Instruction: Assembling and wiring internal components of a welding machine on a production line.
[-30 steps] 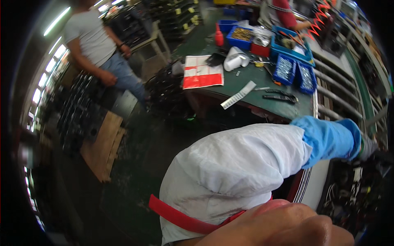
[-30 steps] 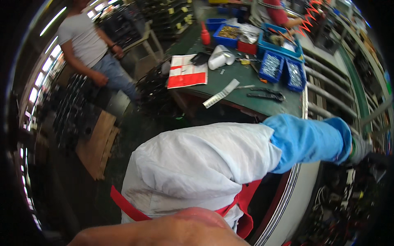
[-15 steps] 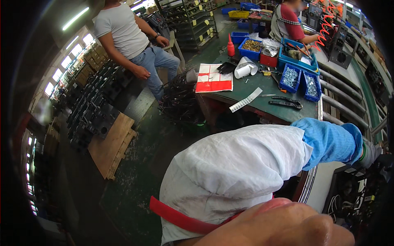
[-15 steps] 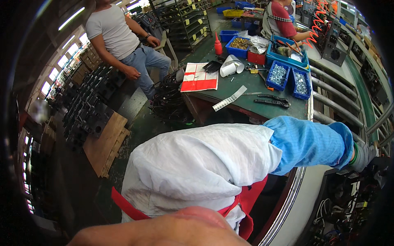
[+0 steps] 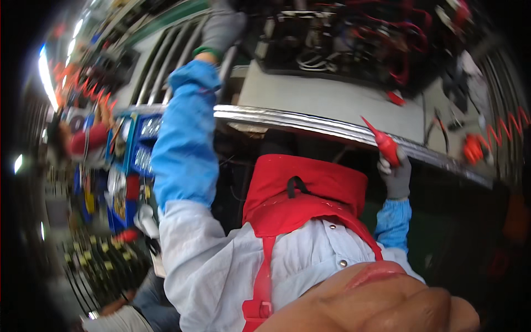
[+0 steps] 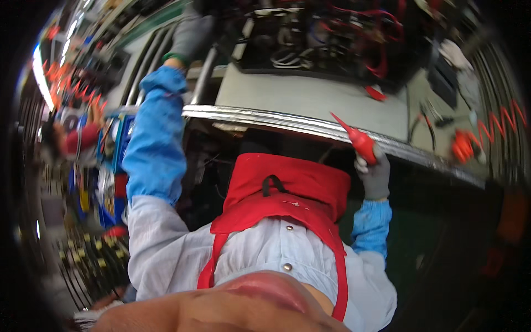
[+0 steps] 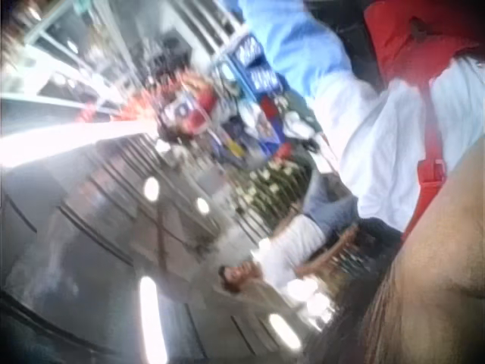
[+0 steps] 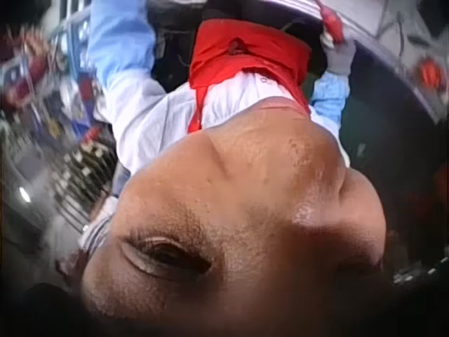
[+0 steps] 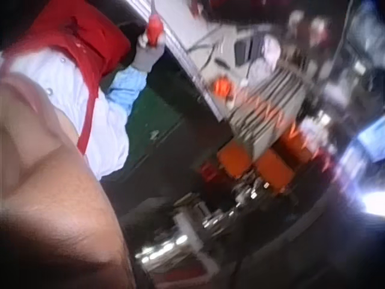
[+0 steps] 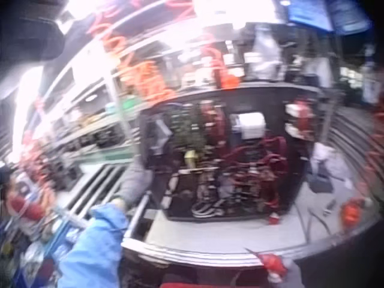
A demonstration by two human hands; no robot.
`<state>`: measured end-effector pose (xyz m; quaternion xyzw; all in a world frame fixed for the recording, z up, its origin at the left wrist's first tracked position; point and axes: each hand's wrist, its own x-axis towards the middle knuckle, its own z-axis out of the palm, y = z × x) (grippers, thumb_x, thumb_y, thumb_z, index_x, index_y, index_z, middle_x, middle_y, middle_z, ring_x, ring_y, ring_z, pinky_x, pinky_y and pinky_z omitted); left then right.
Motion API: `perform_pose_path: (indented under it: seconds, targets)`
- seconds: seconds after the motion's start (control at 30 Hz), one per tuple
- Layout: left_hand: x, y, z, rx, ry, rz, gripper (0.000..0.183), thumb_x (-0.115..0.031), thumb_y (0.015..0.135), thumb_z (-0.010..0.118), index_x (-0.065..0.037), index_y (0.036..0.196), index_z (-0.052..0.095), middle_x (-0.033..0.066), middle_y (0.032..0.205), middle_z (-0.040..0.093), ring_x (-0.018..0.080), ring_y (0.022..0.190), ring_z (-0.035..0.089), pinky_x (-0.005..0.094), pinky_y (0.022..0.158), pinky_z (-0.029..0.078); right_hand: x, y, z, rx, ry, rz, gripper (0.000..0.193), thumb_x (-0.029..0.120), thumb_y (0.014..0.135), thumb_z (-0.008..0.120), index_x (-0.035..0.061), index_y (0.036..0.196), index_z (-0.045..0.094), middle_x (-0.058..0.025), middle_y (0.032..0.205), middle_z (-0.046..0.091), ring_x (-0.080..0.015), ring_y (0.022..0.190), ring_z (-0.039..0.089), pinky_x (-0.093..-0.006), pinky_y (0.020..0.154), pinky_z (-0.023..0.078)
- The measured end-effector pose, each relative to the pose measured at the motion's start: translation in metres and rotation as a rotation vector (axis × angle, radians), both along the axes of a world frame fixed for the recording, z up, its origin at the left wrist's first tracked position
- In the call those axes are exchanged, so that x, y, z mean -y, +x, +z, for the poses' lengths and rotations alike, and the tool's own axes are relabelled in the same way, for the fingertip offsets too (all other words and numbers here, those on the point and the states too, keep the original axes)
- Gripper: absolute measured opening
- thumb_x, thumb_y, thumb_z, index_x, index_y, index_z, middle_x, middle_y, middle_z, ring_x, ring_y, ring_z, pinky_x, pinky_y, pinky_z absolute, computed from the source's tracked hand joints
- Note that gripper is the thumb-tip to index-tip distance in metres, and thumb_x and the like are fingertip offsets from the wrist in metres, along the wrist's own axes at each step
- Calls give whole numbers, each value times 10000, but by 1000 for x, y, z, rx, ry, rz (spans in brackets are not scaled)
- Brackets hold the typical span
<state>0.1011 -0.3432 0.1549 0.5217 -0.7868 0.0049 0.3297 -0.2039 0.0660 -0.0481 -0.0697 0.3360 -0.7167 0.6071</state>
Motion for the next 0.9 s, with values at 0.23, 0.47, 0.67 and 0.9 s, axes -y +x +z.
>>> perform_pose_path:
  seconds: [0.23, 0.47, 0.67, 0.9]
  targets:
    - [11, -23, 43, -140, -150, -411, 455, -305, 783, 691, -82, 1165, 582, 201, 1013, 678, 409, 939, 646, 518, 840, 499, 3, 4, 122, -926, 110, -178, 431, 252, 868, 662, 32, 1217, 535, -32, 888, 572, -77, 692, 530, -206, 576, 424]
    - [8, -46, 10, -370, -402, -124, 297, -204, 746, 640, -70, 1011, 630, 200, 850, 672, 425, 828, 649, 484, 729, 522, 54, 21, 230, -1866, -33, -691, 421, 249, 847, 737, 30, 1175, 590, -82, 995, 637, -168, 854, 627, -307, 779, 520]
    - [23, -44, 0, -396, -573, -105, 229, -155, 716, 643, -78, 930, 621, 164, 820, 663, 396, 767, 651, 482, 678, 518, 102, -12, 254, -2214, 71, -730, 420, 343, 843, 731, 72, 1144, 620, -119, 877, 666, -221, 756, 667, -336, 690, 536]
    - [27, -45, -3, -395, -610, -84, 205, -169, 726, 648, -95, 911, 605, 147, 792, 650, 372, 739, 650, 481, 646, 510, 130, -11, 239, -2387, 141, -620, 422, 395, 843, 720, 87, 1112, 618, -135, 876, 672, -269, 770, 692, -355, 665, 553]
